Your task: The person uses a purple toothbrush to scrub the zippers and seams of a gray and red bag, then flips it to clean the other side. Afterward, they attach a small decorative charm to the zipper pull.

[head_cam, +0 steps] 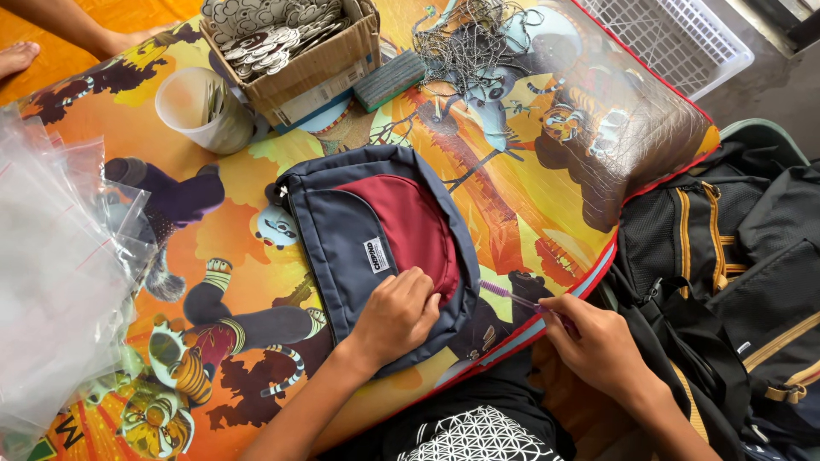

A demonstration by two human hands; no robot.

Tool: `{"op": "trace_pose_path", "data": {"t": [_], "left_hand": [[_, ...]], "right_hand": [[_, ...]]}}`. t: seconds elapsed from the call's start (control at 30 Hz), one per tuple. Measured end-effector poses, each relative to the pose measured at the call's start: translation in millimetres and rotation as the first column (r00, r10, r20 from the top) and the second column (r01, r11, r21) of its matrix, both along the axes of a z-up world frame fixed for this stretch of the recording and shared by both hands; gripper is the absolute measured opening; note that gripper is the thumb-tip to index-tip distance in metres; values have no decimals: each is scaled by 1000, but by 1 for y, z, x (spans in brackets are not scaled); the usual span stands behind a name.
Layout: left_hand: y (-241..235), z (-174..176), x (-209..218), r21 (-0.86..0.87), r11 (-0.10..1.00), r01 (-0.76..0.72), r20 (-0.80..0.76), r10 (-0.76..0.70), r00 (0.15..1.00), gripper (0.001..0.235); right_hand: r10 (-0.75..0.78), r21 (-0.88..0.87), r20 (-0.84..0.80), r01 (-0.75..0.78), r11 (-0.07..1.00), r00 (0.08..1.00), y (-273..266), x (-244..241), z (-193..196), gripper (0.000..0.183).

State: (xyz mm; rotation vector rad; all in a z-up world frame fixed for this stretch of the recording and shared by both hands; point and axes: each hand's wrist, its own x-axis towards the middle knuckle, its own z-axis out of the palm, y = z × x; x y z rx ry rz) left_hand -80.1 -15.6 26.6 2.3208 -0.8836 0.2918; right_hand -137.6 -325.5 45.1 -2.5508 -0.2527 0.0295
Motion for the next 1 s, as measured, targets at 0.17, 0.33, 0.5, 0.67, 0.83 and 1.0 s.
{"op": "trace_pose_path", "data": {"t": [0.17,0.33,0.5,0.67,0.83,1.0], "left_hand": [[8,9,3,-250,968,3,-154,-43,987,19],[5,4,5,-227,974,-12,-176,-29,984,23],[2,-8,6,-180,983,-34,-238,-10,971,21],[3,-6,6,-194,981,-24,-240,-24,970,20],[0,-6,5,-155,988,-23,-205,-9,979,21],[1,2,9,-74,997,28,-314,-50,948,21]], "right_hand": [[208,-40,182,-204,978,961,7,11,12,10],[353,-235,293,-291,927,889,16,19,10,7],[631,120,-329,-631,766,703,35,22,33,4],[486,-173,-74,-491,854,871,28,28,26,4],[605,41,-379,-640,767,700,30,31,35,9],[398,-118,-107,-409,905,911,22,50,42,7]]}}
